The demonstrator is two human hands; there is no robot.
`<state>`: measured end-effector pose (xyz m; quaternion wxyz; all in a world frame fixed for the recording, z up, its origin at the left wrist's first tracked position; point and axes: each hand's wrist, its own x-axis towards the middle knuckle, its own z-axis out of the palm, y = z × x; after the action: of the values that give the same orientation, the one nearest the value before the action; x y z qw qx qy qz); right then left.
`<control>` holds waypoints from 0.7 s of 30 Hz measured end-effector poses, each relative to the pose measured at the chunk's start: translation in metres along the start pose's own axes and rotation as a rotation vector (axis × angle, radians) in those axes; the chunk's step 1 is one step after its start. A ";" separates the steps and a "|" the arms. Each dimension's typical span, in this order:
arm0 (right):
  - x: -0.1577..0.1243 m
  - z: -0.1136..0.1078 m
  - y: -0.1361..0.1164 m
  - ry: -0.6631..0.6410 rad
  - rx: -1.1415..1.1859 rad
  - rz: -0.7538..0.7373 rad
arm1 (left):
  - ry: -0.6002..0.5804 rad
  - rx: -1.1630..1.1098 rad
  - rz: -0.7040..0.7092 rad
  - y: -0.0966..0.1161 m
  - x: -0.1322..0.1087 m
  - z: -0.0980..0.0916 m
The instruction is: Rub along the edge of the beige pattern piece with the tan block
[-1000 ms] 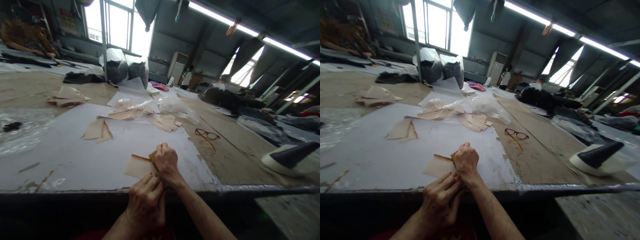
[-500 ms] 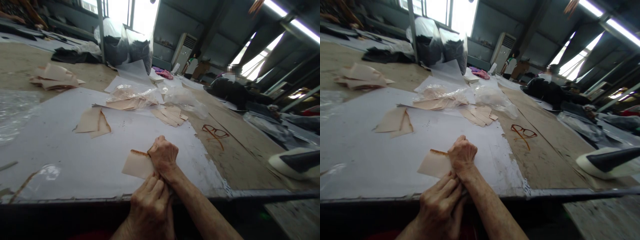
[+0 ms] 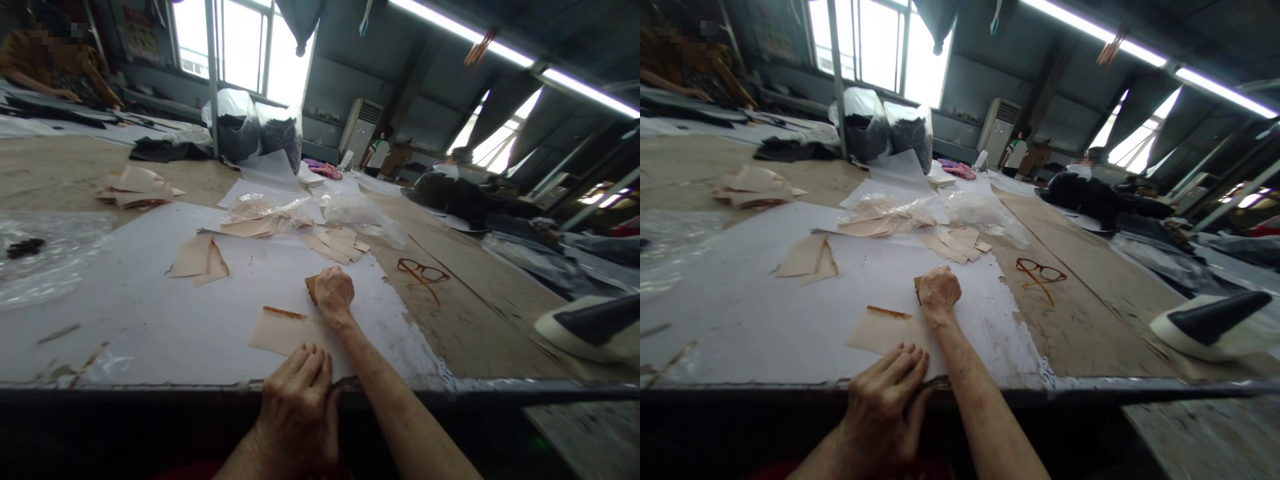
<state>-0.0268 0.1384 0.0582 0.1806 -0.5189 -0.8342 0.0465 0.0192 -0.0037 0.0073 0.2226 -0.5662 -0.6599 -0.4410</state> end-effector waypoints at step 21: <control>-0.019 0.027 -0.011 0.116 -0.113 -0.309 | -0.044 -0.061 -0.070 -0.003 -0.007 0.005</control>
<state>-0.0383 0.1194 0.0307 0.2040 -0.3954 -0.8936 -0.0588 0.0192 -0.0033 -0.0013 0.1752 -0.5589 -0.6701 -0.4559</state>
